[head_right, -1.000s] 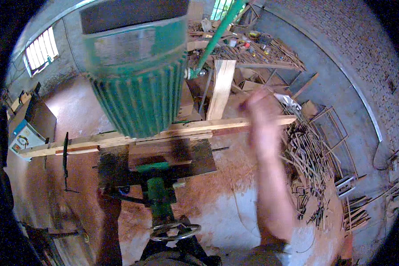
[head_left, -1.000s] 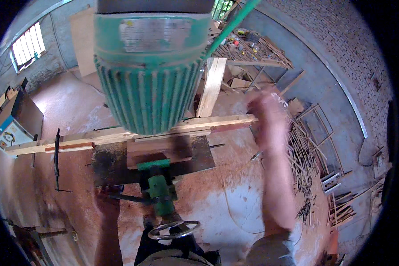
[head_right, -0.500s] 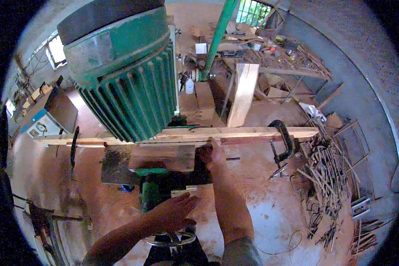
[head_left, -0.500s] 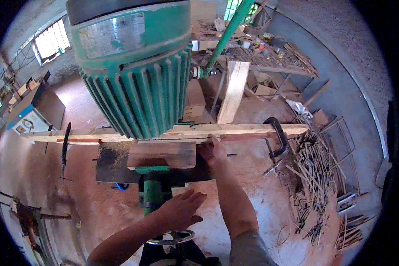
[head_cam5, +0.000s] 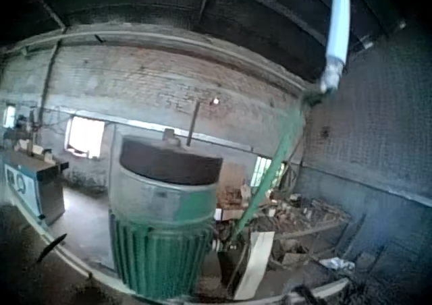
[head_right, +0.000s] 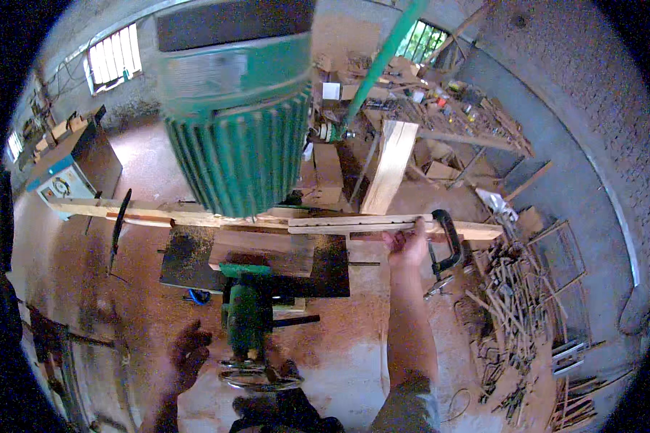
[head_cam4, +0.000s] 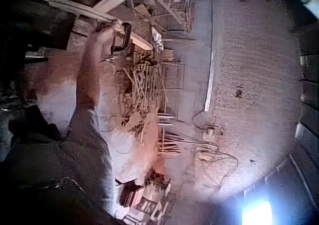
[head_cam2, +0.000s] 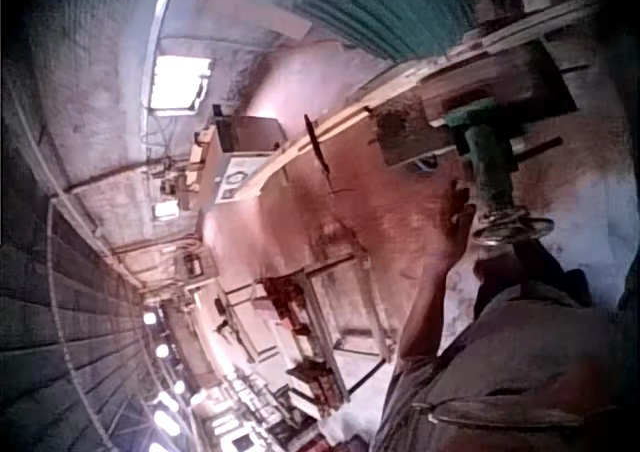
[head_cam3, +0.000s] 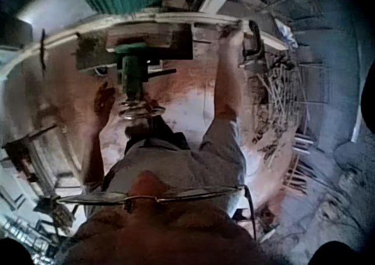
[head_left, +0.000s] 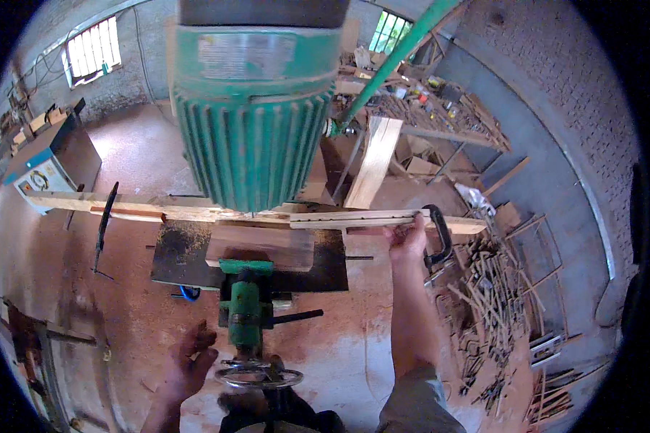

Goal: The person repeatedly picks up wooden slats from a table, places them on a drill press, and drills holes into them. After drilling, the person removes the slat and places it back on the table. This cycle is repeated multiple times throughout the video.

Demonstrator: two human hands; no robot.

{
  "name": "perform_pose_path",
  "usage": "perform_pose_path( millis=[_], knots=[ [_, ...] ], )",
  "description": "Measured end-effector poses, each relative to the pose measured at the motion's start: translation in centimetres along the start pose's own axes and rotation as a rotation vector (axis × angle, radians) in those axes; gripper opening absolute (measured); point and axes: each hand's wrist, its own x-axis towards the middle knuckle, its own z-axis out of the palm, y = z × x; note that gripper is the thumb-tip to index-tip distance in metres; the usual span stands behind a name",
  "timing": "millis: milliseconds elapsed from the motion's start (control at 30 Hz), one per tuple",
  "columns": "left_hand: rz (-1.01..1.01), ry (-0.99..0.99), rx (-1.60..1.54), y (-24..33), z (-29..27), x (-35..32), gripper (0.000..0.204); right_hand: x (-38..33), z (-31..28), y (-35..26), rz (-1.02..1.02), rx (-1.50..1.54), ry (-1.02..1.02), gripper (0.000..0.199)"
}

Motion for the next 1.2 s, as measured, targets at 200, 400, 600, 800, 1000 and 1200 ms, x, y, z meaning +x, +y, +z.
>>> perform_pose_path(
  millis=[200, 400, 600, 800, 1000, 1200],
  knots=[
    [0.1, 0.145, 0.07, 1.1, -3.0, -5.1, 0.068, -13.1, 4.2, -1.5, -0.05, 0.199, -0.616, 0.041],
    [0.347, 0.519, 0.208, -0.8, -11.5, -13.9, 0.077, -32.1, 12.2, 8.7, 0.289, 0.215, -0.948, 0.046],
    [0.064, 0.653, -0.468, -8.3, -20.3, -28.2, 0.07, -49.3, 17.1, 22.0, 0.522, 0.019, -0.939, 0.044],
    [-0.178, 0.845, -0.383, -12.8, -24.8, -41.3, 0.061, -61.2, 18.9, 31.9, 0.72, -0.213, -0.981, 0.039],
    [-0.303, 0.862, 0.717, -15.3, -28.3, -47.4, 0.048, -72.5, 18.9, 40.7, 0.834, -0.499, -1.198, 0.044],
    [-0.452, 0.947, 0.724, -17.5, -32.2, -48.4, 0.039, -79.0, 20.1, 50.3, 0.94, -0.61, -1.286, 0.041]
  ],
)
